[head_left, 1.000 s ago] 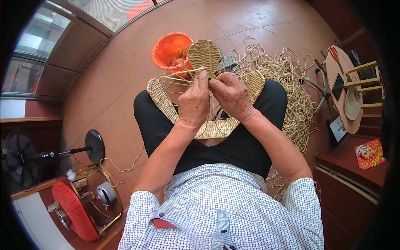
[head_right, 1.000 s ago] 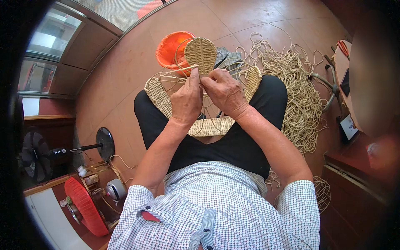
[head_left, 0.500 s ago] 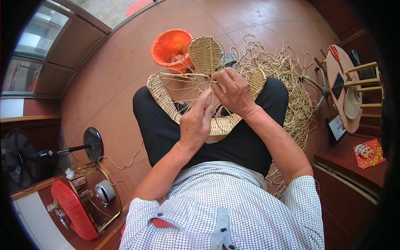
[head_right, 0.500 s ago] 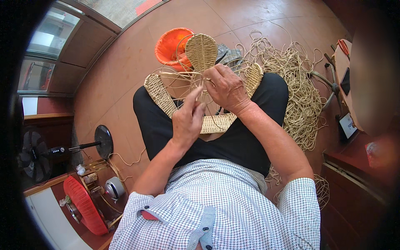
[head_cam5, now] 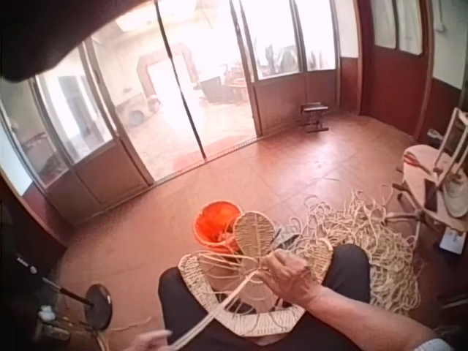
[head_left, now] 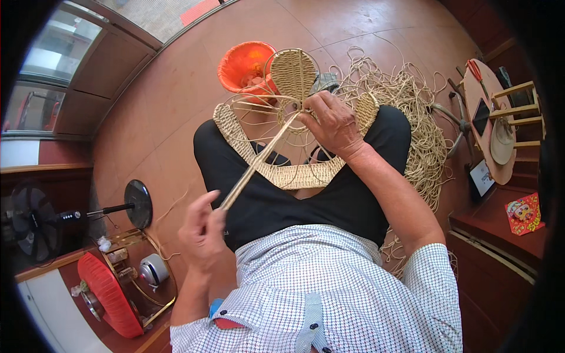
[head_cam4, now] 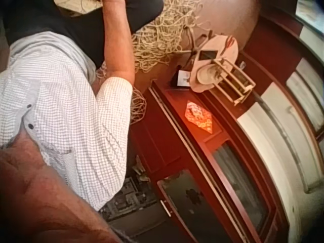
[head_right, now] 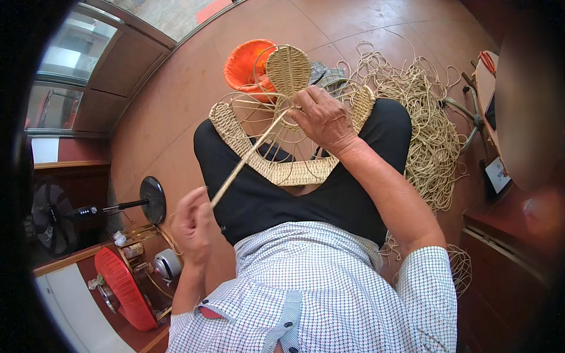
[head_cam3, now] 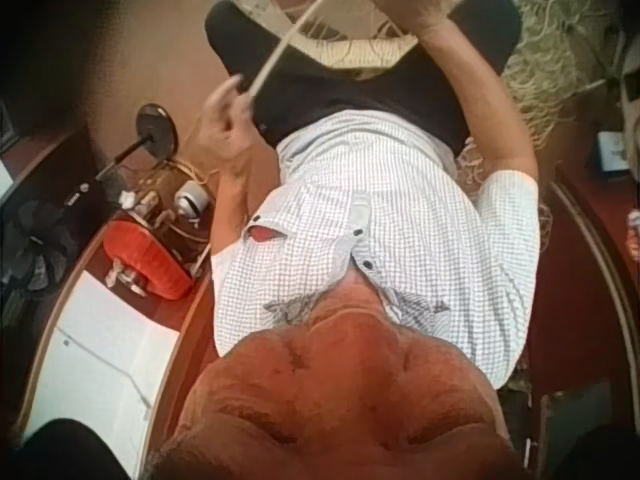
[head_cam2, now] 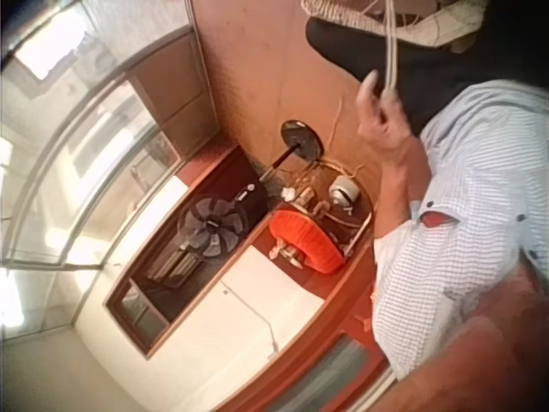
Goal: Weaving a decorative fan using straw strands.
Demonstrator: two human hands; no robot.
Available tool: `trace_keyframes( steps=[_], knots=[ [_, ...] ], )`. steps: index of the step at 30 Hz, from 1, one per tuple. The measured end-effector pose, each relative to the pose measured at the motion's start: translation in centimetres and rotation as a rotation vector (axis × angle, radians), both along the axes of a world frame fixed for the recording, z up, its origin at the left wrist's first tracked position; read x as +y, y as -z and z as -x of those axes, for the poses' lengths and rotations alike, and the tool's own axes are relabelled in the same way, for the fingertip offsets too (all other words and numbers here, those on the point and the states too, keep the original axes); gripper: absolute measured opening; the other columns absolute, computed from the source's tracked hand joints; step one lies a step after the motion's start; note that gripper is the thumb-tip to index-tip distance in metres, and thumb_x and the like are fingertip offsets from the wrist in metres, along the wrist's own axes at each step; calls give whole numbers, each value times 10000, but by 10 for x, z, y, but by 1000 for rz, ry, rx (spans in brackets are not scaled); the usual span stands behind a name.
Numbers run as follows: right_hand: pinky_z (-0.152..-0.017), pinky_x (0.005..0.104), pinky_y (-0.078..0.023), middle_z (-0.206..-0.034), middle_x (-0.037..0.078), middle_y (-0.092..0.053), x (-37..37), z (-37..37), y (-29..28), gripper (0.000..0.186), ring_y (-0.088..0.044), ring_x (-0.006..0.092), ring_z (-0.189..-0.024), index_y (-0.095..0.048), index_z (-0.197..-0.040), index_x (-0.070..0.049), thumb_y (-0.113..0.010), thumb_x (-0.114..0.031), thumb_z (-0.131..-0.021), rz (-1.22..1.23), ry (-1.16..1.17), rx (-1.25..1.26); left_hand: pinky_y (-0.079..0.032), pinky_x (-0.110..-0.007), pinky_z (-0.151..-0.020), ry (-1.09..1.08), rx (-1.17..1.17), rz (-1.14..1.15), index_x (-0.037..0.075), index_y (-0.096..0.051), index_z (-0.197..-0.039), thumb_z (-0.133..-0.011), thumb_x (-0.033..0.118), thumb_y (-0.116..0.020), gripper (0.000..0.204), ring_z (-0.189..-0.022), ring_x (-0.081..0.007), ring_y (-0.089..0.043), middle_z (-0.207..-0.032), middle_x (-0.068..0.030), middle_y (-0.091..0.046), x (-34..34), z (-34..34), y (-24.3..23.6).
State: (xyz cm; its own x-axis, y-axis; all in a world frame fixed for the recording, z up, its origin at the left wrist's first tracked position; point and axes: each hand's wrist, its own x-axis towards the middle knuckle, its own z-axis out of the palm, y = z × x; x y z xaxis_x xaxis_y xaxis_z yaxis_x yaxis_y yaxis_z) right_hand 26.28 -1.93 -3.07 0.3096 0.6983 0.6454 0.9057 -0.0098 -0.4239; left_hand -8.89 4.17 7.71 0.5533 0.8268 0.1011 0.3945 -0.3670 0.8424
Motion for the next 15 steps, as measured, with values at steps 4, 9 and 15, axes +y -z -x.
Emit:
trace_keyframes(
  steps=[4,9,15],
  knots=[
    [-707,408,-556,-904,69,-603,2,-1,3,236,-687,272,-828,-608,-977,-104,-799,-204,-880,-26,32,-48,-383,-206,-666,-314,146,-160,19,-726,-1248,-1089,167,-607,247,-703,-34,-471,-794,73,-566,43,89,-10],
    [-716,405,-563,-921,73,-597,9,3,4,254,-687,279,-832,-600,-1003,-99,-797,-212,-887,-57,38,-85,-491,-347,-770,-577,369,-298,5,-772,-937,-1126,463,-545,546,-812,-178,-615,-812,-40,-677,119,324,5],
    [-737,415,-569,-959,92,-605,6,-1,10,278,-692,296,-859,-591,-1036,-90,-793,-231,-907,-25,29,-48,-532,-486,-932,-1560,701,-152,-47,-794,-1000,-971,749,-585,824,-996,-358,-717,-1001,-188,-789,106,574,-79]
  ],
)
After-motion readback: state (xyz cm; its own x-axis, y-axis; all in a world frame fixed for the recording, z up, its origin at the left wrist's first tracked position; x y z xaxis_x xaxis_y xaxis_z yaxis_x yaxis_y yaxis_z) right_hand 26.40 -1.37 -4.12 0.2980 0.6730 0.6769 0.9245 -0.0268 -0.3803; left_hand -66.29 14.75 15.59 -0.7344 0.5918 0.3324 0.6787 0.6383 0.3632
